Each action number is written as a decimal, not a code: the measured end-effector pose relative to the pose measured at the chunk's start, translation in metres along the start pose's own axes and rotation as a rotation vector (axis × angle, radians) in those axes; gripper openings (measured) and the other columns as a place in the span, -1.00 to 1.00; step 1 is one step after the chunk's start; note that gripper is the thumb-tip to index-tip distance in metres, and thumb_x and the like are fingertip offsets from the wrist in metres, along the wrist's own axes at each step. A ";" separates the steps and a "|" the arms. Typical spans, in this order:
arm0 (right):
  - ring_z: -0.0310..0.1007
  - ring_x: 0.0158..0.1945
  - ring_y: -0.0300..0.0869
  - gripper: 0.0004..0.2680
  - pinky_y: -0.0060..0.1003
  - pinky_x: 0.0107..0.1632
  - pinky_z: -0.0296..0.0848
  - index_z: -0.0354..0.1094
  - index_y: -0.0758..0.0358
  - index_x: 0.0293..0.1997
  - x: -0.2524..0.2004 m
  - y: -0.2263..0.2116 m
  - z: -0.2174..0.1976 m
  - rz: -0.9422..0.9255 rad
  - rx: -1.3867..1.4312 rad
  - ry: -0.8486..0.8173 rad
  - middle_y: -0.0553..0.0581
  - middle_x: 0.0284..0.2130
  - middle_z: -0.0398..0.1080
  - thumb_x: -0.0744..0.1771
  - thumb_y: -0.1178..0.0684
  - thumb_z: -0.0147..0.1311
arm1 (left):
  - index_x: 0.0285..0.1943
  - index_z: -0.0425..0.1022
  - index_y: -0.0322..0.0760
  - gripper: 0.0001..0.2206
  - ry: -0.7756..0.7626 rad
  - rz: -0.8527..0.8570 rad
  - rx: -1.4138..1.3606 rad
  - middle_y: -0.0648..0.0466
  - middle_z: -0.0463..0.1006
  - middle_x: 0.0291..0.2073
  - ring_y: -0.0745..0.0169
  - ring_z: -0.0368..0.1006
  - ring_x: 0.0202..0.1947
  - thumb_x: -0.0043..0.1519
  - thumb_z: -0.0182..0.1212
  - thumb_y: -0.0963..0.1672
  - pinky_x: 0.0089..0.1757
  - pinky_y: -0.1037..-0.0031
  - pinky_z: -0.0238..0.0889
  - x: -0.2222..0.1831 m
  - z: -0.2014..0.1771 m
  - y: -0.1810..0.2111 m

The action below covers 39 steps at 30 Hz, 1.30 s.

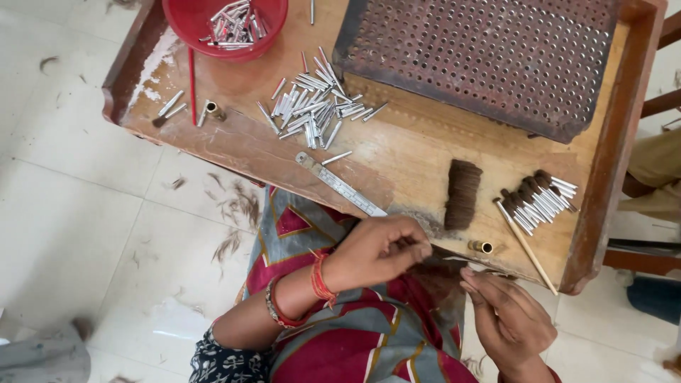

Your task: Assembling and sorting makeup brushes at a manufacturing workstation, including inserting hair into ferrules and sorting the finished brushes.

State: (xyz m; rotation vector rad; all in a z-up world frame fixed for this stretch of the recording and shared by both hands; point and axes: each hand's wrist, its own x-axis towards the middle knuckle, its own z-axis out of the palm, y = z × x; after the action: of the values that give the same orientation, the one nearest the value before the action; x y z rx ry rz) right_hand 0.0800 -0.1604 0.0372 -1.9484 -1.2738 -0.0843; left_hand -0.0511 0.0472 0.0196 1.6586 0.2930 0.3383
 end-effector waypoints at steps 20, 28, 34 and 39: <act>0.61 -0.22 -0.20 -0.86 -0.38 -0.14 0.54 0.56 0.35 -0.08 0.006 0.000 0.006 0.135 0.030 -0.030 0.18 -0.29 0.58 0.29 0.28 0.25 | -0.27 0.51 -0.31 -0.85 0.526 0.124 0.988 -0.08 0.48 -0.30 -0.17 0.47 -0.23 0.07 0.40 -0.22 -0.19 0.14 0.33 0.009 -0.152 -0.015; 0.61 -0.15 -0.17 -0.87 -0.37 -0.04 0.60 0.51 0.45 -0.04 -0.001 0.003 0.007 0.162 0.268 -0.016 0.22 -0.18 0.59 0.35 0.32 0.10 | -0.01 0.50 -0.42 -0.89 0.104 0.062 -0.278 0.00 0.58 -0.18 0.24 0.58 -0.19 0.34 0.27 -0.23 -0.15 0.49 0.44 -0.005 -0.009 -0.016; 0.64 -0.04 -0.09 -0.89 -0.30 0.00 0.62 0.45 0.43 -0.02 -0.011 0.008 0.013 0.019 0.343 0.067 0.28 -0.15 0.57 0.37 0.28 0.15 | -0.02 0.53 -0.45 -0.85 -0.032 -0.290 -1.001 0.00 0.66 -0.20 0.29 0.60 -0.24 0.29 0.28 -0.22 -0.19 0.48 0.51 -0.002 0.041 -0.030; 0.63 0.01 -0.02 -0.88 -0.32 0.01 0.64 0.42 0.42 0.02 -0.018 0.016 0.015 -0.022 0.392 0.050 0.31 -0.11 0.54 0.40 0.25 0.07 | -0.07 0.48 -0.43 -0.87 -0.065 -0.318 -1.069 -0.03 0.63 -0.27 0.29 0.62 -0.29 0.30 0.30 -0.22 -0.22 0.49 0.54 -0.002 0.048 -0.034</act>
State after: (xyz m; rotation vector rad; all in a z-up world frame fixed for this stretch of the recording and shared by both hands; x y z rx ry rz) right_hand 0.0790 -0.1670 0.0096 -1.5865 -1.1781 0.0989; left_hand -0.0339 0.0066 -0.0186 0.5570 0.2521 0.1445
